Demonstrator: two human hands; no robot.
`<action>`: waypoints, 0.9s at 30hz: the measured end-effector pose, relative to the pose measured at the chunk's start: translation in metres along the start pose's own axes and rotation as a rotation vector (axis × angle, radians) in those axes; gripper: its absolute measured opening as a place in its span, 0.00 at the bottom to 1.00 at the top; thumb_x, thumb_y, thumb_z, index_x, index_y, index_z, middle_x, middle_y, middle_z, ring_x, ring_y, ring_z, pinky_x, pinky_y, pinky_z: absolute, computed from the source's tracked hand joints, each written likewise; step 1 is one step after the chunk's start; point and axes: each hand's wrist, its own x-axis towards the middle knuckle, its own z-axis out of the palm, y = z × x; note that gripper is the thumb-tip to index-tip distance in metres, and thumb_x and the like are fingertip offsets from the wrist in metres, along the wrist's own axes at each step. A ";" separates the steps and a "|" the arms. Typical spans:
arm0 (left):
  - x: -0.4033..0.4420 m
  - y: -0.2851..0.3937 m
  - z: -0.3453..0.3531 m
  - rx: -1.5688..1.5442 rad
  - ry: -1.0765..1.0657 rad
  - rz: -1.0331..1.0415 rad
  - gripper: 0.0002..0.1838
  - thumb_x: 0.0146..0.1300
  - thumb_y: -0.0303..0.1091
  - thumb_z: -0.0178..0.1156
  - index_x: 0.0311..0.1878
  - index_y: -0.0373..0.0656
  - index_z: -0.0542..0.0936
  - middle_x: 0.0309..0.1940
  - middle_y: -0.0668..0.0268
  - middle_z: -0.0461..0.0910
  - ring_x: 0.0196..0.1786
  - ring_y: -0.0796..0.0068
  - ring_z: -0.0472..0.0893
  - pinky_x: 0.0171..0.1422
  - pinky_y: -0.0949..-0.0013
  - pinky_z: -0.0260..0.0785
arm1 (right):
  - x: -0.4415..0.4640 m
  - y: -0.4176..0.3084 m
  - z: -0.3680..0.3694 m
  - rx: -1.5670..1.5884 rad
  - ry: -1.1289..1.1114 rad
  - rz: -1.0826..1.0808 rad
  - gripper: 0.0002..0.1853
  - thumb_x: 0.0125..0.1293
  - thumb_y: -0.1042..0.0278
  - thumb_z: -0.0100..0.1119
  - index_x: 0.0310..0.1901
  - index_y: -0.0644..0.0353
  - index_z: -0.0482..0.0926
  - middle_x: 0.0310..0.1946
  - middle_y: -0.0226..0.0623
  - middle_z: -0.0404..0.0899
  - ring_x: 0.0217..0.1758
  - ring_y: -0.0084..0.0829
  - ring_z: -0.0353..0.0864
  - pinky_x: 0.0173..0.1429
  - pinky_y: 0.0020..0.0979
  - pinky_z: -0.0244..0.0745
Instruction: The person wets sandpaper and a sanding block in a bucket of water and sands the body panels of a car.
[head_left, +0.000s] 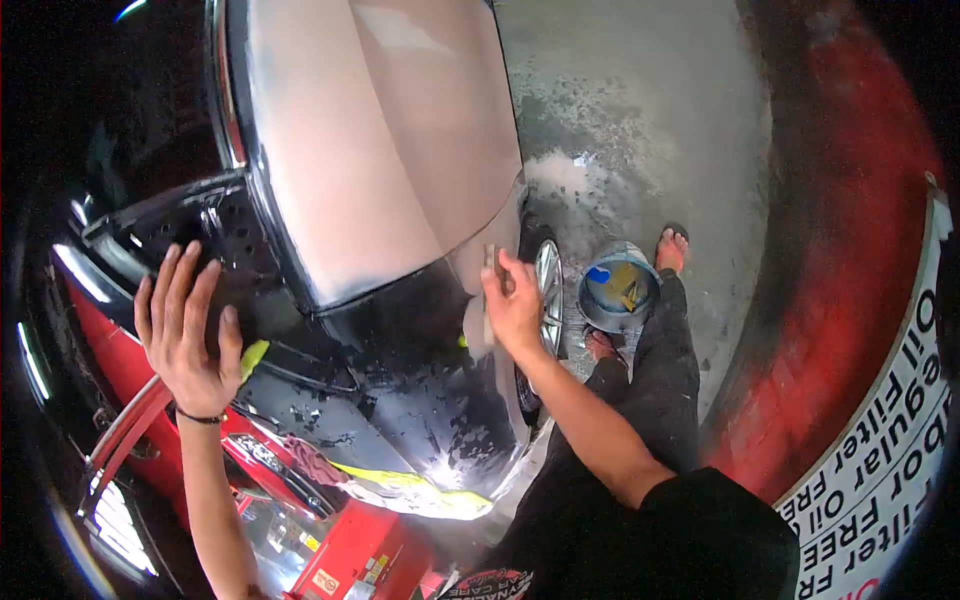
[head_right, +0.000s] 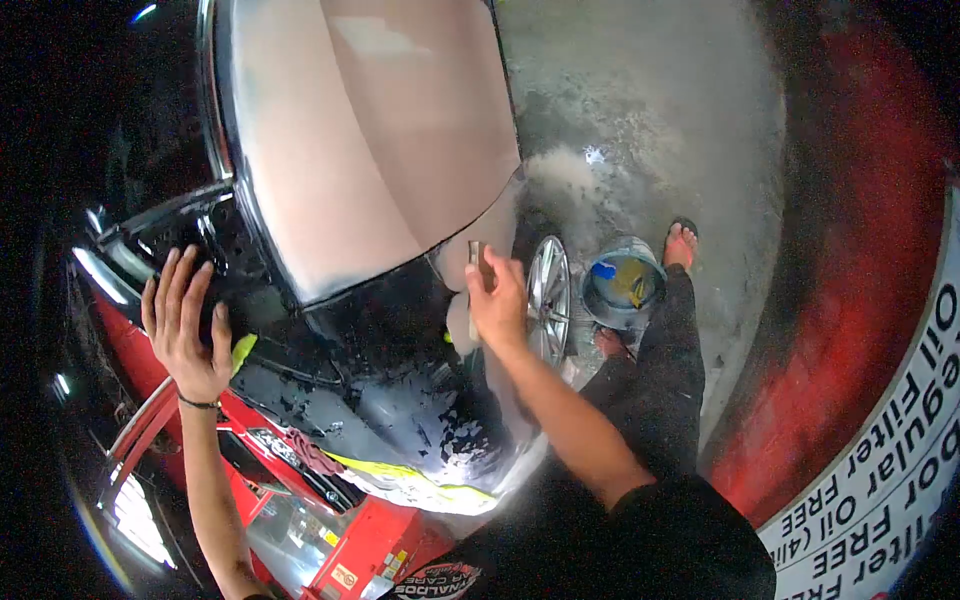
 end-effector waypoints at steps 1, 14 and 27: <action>-0.001 0.001 0.000 -0.002 0.015 0.001 0.24 0.75 0.35 0.62 0.71 0.42 0.85 0.77 0.56 0.82 0.84 0.52 0.75 0.91 0.45 0.54 | 0.010 0.017 0.004 -0.065 0.023 -0.045 0.24 0.72 0.56 0.76 0.63 0.61 0.87 0.55 0.51 0.86 0.60 0.50 0.88 0.63 0.47 0.84; -0.024 -0.007 0.024 0.101 0.233 0.026 0.21 0.78 0.40 0.62 0.70 0.49 0.85 0.76 0.64 0.82 0.83 0.57 0.75 0.92 0.49 0.57 | -0.170 0.028 -0.040 -0.176 -0.028 -0.490 0.26 0.75 0.61 0.72 0.71 0.60 0.83 0.59 0.53 0.83 0.65 0.59 0.81 0.73 0.53 0.74; -0.019 -0.022 0.040 0.230 0.286 0.056 0.22 0.77 0.45 0.60 0.70 0.53 0.85 0.76 0.65 0.82 0.81 0.60 0.77 0.94 0.52 0.55 | -0.175 0.058 -0.052 -0.216 -0.019 -0.618 0.24 0.76 0.67 0.71 0.70 0.61 0.84 0.65 0.52 0.84 0.70 0.56 0.82 0.75 0.53 0.74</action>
